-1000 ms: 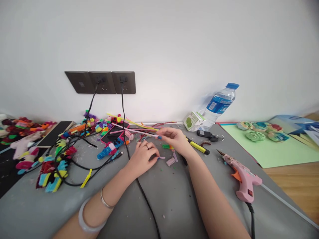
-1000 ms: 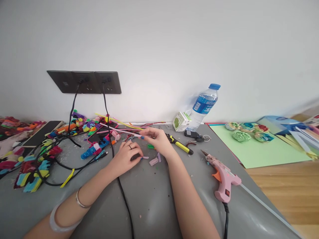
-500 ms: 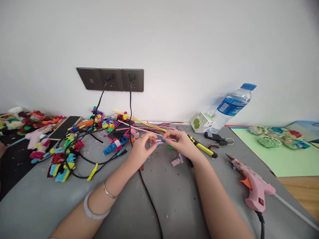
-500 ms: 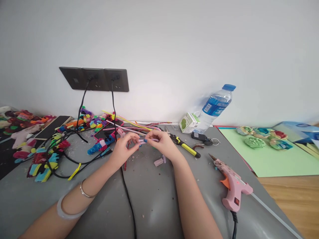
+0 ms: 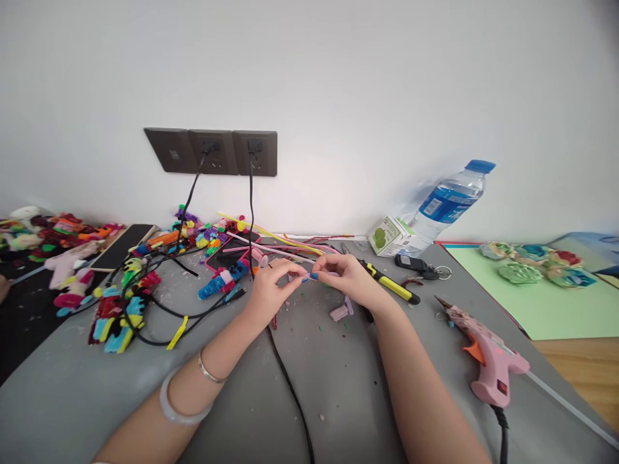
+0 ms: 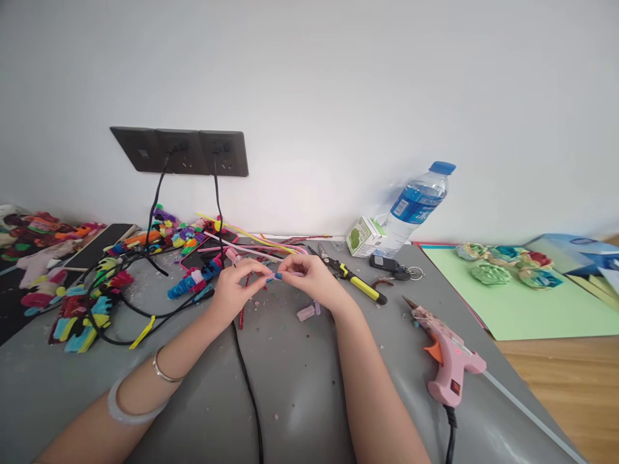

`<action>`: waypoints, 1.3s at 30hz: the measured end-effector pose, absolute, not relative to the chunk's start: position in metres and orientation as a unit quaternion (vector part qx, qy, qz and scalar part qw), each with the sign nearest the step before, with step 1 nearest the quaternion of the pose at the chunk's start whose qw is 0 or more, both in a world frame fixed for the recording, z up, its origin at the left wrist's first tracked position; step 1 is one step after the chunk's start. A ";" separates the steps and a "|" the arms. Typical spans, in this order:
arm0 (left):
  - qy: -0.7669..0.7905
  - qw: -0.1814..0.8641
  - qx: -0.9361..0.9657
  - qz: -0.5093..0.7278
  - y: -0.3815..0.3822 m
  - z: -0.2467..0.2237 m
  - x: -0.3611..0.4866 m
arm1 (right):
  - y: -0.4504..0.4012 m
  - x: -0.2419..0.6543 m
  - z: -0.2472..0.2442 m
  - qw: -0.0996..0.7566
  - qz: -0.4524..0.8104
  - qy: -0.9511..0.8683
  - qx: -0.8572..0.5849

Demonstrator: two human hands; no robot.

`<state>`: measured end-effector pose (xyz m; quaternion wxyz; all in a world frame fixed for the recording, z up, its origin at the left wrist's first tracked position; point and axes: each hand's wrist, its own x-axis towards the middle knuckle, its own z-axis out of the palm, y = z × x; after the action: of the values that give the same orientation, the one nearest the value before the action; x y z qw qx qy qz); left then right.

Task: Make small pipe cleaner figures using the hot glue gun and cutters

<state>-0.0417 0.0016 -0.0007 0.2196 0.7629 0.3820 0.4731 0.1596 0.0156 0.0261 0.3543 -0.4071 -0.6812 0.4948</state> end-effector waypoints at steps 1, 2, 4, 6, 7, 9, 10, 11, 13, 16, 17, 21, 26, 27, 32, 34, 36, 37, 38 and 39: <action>0.378 0.222 0.760 0.481 0.001 0.000 -0.042 | 0.015 0.160 0.027 0.353 0.495 -0.682 -0.406; 0.376 0.224 0.756 0.488 0.001 0.001 -0.042 | 0.015 0.160 0.027 0.352 0.496 -0.683 -0.404; 0.377 0.226 0.748 0.498 0.001 0.002 -0.042 | 0.014 0.162 0.029 0.349 0.499 -0.685 -0.400; 0.379 0.231 0.742 0.502 0.000 0.003 -0.042 | 0.014 0.163 0.031 0.350 0.503 -0.685 -0.393; 0.380 0.236 0.740 0.503 0.000 0.003 -0.042 | 0.014 0.163 0.031 0.352 0.506 -0.684 -0.389; 0.375 0.253 0.732 0.509 0.000 0.003 -0.041 | 0.013 0.163 0.032 0.355 0.514 -0.682 -0.381; 0.371 0.265 0.727 0.513 0.000 0.003 -0.041 | 0.013 0.163 0.032 0.355 0.519 -0.680 -0.377; 0.368 0.278 0.720 0.518 0.000 0.003 -0.040 | 0.013 0.162 0.032 0.354 0.524 -0.679 -0.373; 0.357 0.302 0.706 0.532 0.000 0.002 -0.040 | 0.013 0.162 0.031 0.353 0.533 -0.677 -0.365; 0.343 0.333 0.687 0.547 0.001 0.002 -0.040 | 0.013 0.163 0.030 0.354 0.545 -0.676 -0.346; 0.341 0.343 0.679 0.552 0.001 0.002 -0.040 | 0.013 0.163 0.030 0.354 0.549 -0.676 -0.341; 0.341 0.387 0.638 0.572 0.002 0.004 -0.039 | 0.012 0.165 0.029 0.357 0.553 -0.676 -0.331; 0.340 0.448 0.596 0.574 0.002 0.005 -0.037 | 0.013 0.166 0.028 0.389 0.526 -0.682 -0.328; 0.341 0.459 0.590 0.570 0.002 0.005 -0.036 | 0.013 0.166 0.028 0.394 0.522 -0.683 -0.327; 0.346 0.495 0.564 0.563 0.003 0.005 -0.036 | 0.013 0.165 0.032 0.399 0.516 -0.680 -0.336; 0.345 0.503 0.559 0.561 0.003 0.004 -0.037 | 0.012 0.165 0.034 0.395 0.516 -0.680 -0.339; 0.344 0.511 0.555 0.560 0.003 0.003 -0.037 | 0.012 0.165 0.034 0.390 0.516 -0.682 -0.340; 0.342 0.514 0.553 0.560 0.003 0.003 -0.037 | 0.012 0.165 0.033 0.387 0.516 -0.684 -0.340; 0.339 0.517 0.551 0.561 0.003 0.003 -0.037 | 0.012 0.165 0.033 0.385 0.516 -0.686 -0.339; 0.337 0.519 0.550 0.561 0.004 0.003 -0.037 | 0.012 0.166 0.032 0.383 0.514 -0.689 -0.339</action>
<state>-0.0370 0.0036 0.0029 0.5189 0.5502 0.3369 0.5609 0.1656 0.0123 0.0324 0.3828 -0.3386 -0.6887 0.5143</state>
